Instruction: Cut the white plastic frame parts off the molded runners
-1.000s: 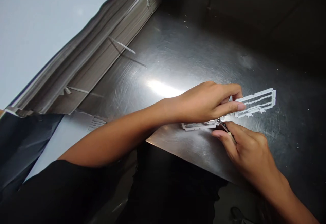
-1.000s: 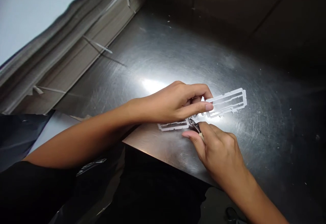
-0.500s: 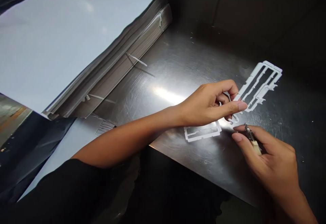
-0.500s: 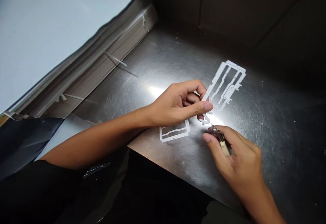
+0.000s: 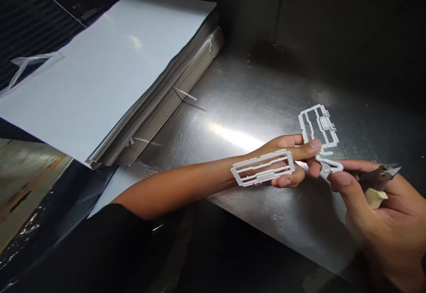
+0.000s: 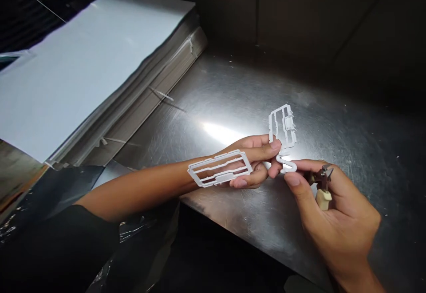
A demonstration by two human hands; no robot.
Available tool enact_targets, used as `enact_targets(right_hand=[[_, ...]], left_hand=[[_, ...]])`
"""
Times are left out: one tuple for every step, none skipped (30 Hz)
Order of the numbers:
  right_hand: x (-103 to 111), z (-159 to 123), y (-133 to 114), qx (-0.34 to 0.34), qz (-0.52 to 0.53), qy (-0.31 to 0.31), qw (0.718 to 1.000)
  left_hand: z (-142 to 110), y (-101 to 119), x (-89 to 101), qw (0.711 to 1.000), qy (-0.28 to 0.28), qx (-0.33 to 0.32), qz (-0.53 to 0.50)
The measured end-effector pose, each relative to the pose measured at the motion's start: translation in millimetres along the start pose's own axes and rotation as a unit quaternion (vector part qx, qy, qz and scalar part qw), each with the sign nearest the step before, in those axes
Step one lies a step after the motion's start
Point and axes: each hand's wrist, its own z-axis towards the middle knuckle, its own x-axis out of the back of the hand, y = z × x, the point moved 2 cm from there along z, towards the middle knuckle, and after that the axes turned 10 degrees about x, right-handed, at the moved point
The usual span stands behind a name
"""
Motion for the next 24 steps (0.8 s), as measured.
enact_targets(right_hand=[[0.1, 0.0, 0.1, 0.002, -0.003, -0.001, 1.000], [0.0, 0.0, -0.1, -0.001, -0.006, -0.002, 1.000], [-0.4, 0.1, -0.6, -0.006, -0.009, -0.005, 1.000], [-0.9, 0.2, -1.5, -0.016, -0.010, -0.009, 1.000], [-1.2, 0.4, -2.7, -0.027, -0.009, -0.010, 1.000], [-1.4, 0.8, -4.1, -0.037, -0.004, -0.009, 0.999], [-1.2, 1.2, -5.5, -0.049, 0.003, -0.007, 0.999], [-0.6, 1.9, -6.5, -0.061, 0.012, -0.003, 0.998], [0.5, 2.7, -7.0, -0.071, 0.018, 0.004, 0.997], [2.0, 3.7, -6.6, -0.080, 0.021, 0.011, 0.997], [4.0, 5.0, -5.5, -0.086, 0.020, 0.019, 0.996], [6.2, 6.4, -3.6, -0.091, 0.015, 0.026, 0.995], [8.6, 7.9, -1.0, -0.094, 0.006, 0.034, 0.995], [10.8, 9.5, 1.9, -0.093, -0.001, 0.040, 0.995], [12.7, 11.1, 5.1, -0.091, 0.000, 0.045, 0.995], [14.0, 12.4, 8.1, -0.088, 0.011, 0.048, 0.995], [14.8, 13.6, 10.7, -0.083, 0.030, 0.052, 0.995], [15.0, 14.4, 12.7, -0.077, 0.054, 0.054, 0.994], [14.8, 14.8, 13.9, -0.073, 0.078, 0.057, 0.993], [14.3, 14.8, 14.6, -0.071, 0.097, 0.057, 0.991], [13.6, 14.6, 14.7, -0.072, 0.108, 0.057, 0.990], [13.0, 14.2, 14.4, -0.074, 0.113, 0.057, 0.989], [12.6, 13.7, 14.0, -0.075, 0.114, 0.056, 0.989], [12.4, 13.2, 13.8, -0.077, 0.111, 0.056, 0.989]], left_hand=[[0.8, -1.7, 1.1, 1.000, -0.008, 0.002, -0.016], [1.6, -3.2, 2.1, 1.000, -0.013, 0.003, -0.027], [2.5, -4.5, 3.0, 0.999, -0.015, 0.003, -0.035], [3.4, -5.4, 3.5, 0.999, -0.016, 0.003, -0.038], [4.2, -6.1, 3.8, 0.999, -0.015, 0.001, -0.039], [4.9, -6.5, 3.8, 0.999, -0.013, 0.002, -0.036], [5.5, -6.8, 3.7, 1.000, -0.008, 0.004, -0.029], [5.9, -6.7, 4.0, 1.000, 0.006, 0.003, -0.018], [6.1, -6.3, 4.7, 1.000, 0.029, 0.000, 0.001], [6.0, -5.3, 5.8, 0.998, 0.058, -0.009, 0.029], [5.5, -3.4, 7.4, 0.993, 0.094, -0.028, 0.061], [4.4, -0.7, 9.1, 0.986, 0.129, -0.056, 0.094], [2.7, 2.9, 10.8, 0.975, 0.160, -0.090, 0.124], [0.6, 7.1, 12.1, 0.964, 0.183, -0.122, 0.147], [-2.0, 11.4, 13.2, 0.955, 0.201, -0.147, 0.162], [-4.7, 15.7, 14.0, 0.947, 0.215, -0.163, 0.173], [-7.5, 19.7, 14.4, 0.942, 0.225, -0.168, 0.185], [-10.1, 23.1, 14.5, 0.936, 0.233, -0.169, 0.203], [-12.6, 25.7, 14.2, 0.929, 0.239, -0.170, 0.224], [-14.7, 27.2, 13.5, 0.922, 0.242, -0.172, 0.249], [-16.4, 27.8, 12.4, 0.915, 0.244, -0.174, 0.272], [-17.6, 27.3, 11.0, 0.908, 0.245, -0.177, 0.290], [-18.4, 26.2, 9.5, 0.902, 0.250, -0.178, 0.303], [-18.9, 24.9, 7.8, 0.897, 0.257, -0.181, 0.311]])
